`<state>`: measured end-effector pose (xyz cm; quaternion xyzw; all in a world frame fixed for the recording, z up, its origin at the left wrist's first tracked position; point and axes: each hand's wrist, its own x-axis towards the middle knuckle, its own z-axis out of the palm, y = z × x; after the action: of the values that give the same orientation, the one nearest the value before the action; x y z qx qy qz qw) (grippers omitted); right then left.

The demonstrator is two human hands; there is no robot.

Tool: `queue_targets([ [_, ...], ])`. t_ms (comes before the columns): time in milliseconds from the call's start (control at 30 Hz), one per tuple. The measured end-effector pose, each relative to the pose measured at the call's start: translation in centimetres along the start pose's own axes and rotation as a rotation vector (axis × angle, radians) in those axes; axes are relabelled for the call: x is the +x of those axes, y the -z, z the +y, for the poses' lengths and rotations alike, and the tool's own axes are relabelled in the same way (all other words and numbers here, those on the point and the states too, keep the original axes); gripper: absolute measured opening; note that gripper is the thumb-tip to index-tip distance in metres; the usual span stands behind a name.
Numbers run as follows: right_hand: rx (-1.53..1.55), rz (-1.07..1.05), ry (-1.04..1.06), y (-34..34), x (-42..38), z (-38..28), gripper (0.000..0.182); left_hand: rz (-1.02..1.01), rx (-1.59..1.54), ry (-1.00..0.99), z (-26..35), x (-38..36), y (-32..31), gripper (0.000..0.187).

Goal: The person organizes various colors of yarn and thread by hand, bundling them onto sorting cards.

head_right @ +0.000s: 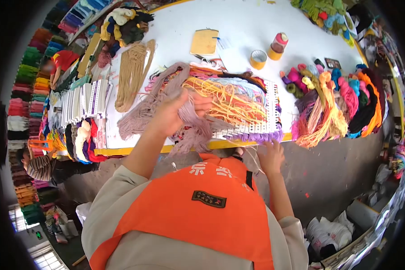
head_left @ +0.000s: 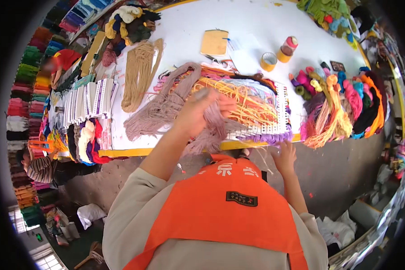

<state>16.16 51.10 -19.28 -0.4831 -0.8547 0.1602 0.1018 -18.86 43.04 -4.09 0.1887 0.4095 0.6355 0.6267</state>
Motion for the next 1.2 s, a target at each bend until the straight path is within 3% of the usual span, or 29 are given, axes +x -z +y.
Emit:
queue_targets([
  [33,0.209,0.175,0.186,1.2,2.8,-1.9,0.025,-0.042,-0.071,-0.011,-0.2,-0.2,-1.0,0.036],
  [100,0.997,-0.034,0.004,4.9,5.5,-7.9,0.014,-0.062,-0.127,-0.053,-0.6,-0.6,-2.8,0.037],
  [167,1.306,-0.192,-0.040,9.5,6.4,-14.5,0.012,-0.152,-0.155,-0.082,-1.3,-0.7,-3.1,0.040],
  [233,1.178,-0.101,0.118,10.6,6.8,-18.0,0.015,-0.220,0.090,-0.166,-1.0,-1.3,-3.9,0.057],
  [400,1.413,-0.193,0.087,10.4,6.3,-20.1,0.015,-0.152,0.161,-0.233,-0.2,-3.9,-6.0,0.037],
  [567,1.472,-0.295,-0.038,11.6,5.5,-20.2,0.004,-0.128,0.125,-0.238,-1.0,-4.2,-4.5,0.036],
  [667,1.732,-0.333,-0.157,12.1,5.3,-20.5,0.009,-0.100,0.085,-0.253,-1.7,-4.1,-3.6,0.035],
  [767,1.795,-0.345,-0.192,12.1,5.1,-20.1,0.012,-0.087,-0.050,-0.213,-0.7,-5.2,-6.0,0.035],
  [833,1.719,-0.313,-0.167,11.8,4.9,-20.0,0.011,-0.083,-0.122,-0.162,-0.7,-5.4,-6.7,0.037],
  [900,1.645,-0.276,-0.147,11.7,4.6,-20.2,0.011,-0.128,0.104,-0.299,-1.7,-4.9,-6.1,0.033],
  [967,1.539,-0.232,-0.121,11.6,4.3,-20.5,0.011,-0.105,0.188,-0.317,-1.8,-4.9,-6.7,0.031],
  [1033,1.551,-0.224,-0.123,11.7,4.3,-20.5,0.009,-0.079,0.270,-0.337,-1.8,-4.8,-7.0,0.029],
  [1100,1.560,-0.225,-0.123,11.7,4.2,-20.4,0.008,-0.106,0.102,-0.287,-1.7,-4.7,-7.1,0.025],
  [1200,1.748,-0.215,-0.164,11.8,4.2,-20.5,0.006,-0.069,0.124,-0.338,-1.8,-4.4,-6.8,0.029],
])
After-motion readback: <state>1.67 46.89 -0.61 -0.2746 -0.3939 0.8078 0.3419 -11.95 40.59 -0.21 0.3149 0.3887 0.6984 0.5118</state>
